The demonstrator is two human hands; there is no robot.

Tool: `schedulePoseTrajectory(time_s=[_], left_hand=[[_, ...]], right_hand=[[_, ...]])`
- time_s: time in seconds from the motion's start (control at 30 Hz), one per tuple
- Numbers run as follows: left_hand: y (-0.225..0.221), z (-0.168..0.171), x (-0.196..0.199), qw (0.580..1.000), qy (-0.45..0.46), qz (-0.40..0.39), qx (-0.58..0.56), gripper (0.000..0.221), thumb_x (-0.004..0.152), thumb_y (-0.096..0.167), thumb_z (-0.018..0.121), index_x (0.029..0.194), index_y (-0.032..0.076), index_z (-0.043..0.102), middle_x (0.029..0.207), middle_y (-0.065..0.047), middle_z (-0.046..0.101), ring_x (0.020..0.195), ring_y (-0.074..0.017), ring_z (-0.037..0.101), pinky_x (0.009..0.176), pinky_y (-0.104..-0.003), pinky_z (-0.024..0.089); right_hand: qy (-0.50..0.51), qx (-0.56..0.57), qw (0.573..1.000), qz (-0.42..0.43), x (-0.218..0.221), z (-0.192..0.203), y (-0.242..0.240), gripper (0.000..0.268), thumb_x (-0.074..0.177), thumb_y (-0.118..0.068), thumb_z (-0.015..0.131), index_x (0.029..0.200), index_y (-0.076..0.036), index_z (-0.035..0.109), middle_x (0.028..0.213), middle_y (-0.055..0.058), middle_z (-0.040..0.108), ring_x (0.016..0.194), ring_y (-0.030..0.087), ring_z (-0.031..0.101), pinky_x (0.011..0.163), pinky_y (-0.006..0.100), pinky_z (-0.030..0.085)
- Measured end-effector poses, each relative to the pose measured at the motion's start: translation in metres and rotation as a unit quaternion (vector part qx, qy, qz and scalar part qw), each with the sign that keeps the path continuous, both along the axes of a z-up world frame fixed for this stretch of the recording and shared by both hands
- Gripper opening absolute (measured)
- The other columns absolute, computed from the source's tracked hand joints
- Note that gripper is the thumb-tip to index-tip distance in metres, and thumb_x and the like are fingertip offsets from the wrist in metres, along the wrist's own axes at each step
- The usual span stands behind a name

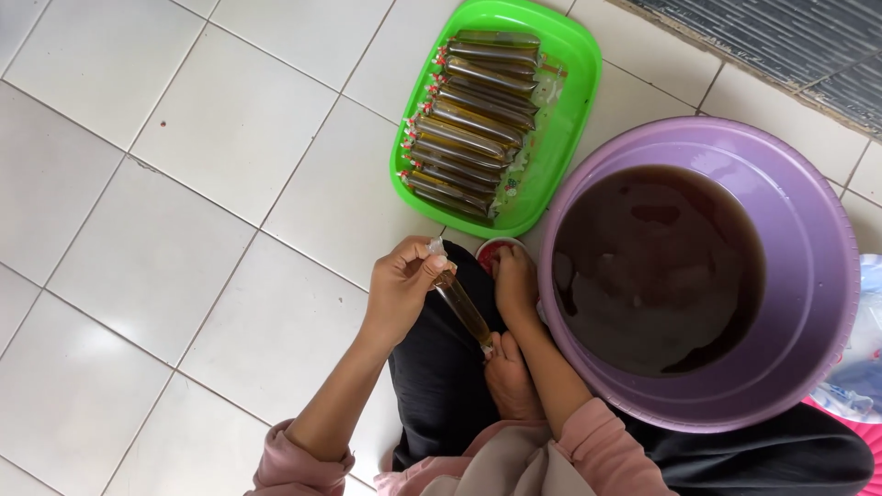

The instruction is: Fill plastic sleeves with liquid using a funnel and ladle, then seal them with rubber bands.

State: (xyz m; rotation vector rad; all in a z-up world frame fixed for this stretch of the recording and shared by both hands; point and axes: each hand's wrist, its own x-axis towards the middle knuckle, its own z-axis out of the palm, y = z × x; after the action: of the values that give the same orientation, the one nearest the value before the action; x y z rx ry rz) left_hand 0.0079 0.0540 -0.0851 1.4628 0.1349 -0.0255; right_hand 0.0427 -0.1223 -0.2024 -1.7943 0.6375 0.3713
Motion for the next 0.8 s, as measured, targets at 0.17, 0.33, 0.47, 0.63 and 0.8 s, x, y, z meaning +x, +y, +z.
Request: schedulePoseTrajectory(time_s=[0.17, 0.33, 0.47, 0.63, 0.8], left_hand=[[-0.001, -0.004, 0.002, 0.995, 0.051, -0.025, -0.083, 0.026, 0.101, 0.011, 0.067, 0.08, -0.006, 0.066, 0.094, -0.02, 0.071, 0.086, -0.023, 0.074, 0.069, -0.029, 0.062], [-0.003, -0.011, -0.002, 0.996, 0.044, -0.039, -0.068, 0.026, 0.101, 0.011, 0.067, 0.081, -0.005, 0.067, 0.088, -0.019, 0.072, 0.08, -0.0211, 0.075, 0.062, -0.027, 0.062], [-0.01, -0.008, -0.007, 0.997, 0.039, -0.044, -0.058, 0.022, 0.102, 0.012, 0.066, 0.087, -0.003, 0.071, 0.079, -0.015, 0.072, 0.072, -0.0119, 0.066, 0.059, -0.022, 0.056], [-0.016, 0.002, -0.019, 0.997, 0.033, -0.038, -0.057, 0.02, 0.101, 0.012, 0.067, 0.088, -0.003, 0.071, 0.078, -0.014, 0.073, 0.071, -0.0093, 0.063, 0.059, -0.021, 0.055], [-0.022, -0.016, -0.035, 0.997, 0.027, -0.021, -0.063, 0.021, 0.101, 0.015, 0.068, 0.089, -0.001, 0.073, 0.076, -0.014, 0.074, 0.066, -0.0075, 0.06, 0.058, -0.021, 0.055]], right_hand=[[0.005, 0.013, 1.0, -0.022, 0.002, 0.014, 0.002, 0.026, 0.101, -0.024, 0.049, 0.087, -0.005, 0.059, 0.086, 0.008, 0.052, 0.093, 0.025, 0.049, 0.09, 0.04, 0.038], [-0.137, -0.165, 0.963, 0.165, -0.029, -0.049, -0.017, 0.007, 0.103, -0.006, 0.06, 0.099, -0.003, 0.063, 0.091, 0.017, 0.07, 0.092, 0.029, 0.069, 0.076, 0.04, 0.057], [-0.134, -0.162, 0.966, 0.149, -0.043, -0.056, -0.02, 0.008, 0.107, -0.008, 0.055, 0.102, -0.004, 0.059, 0.088, 0.016, 0.071, 0.085, 0.023, 0.069, 0.069, 0.036, 0.058], [-0.124, -0.151, 0.971, 0.141, -0.056, -0.022, -0.013, 0.014, 0.11, -0.014, 0.049, 0.108, -0.003, 0.057, 0.084, 0.015, 0.07, 0.078, 0.024, 0.069, 0.064, 0.036, 0.059], [-0.141, -0.17, 0.963, 0.154, -0.069, 0.005, -0.014, 0.011, 0.11, -0.016, 0.049, 0.109, -0.007, 0.055, 0.077, 0.008, 0.071, 0.063, 0.017, 0.067, 0.054, 0.029, 0.056]])
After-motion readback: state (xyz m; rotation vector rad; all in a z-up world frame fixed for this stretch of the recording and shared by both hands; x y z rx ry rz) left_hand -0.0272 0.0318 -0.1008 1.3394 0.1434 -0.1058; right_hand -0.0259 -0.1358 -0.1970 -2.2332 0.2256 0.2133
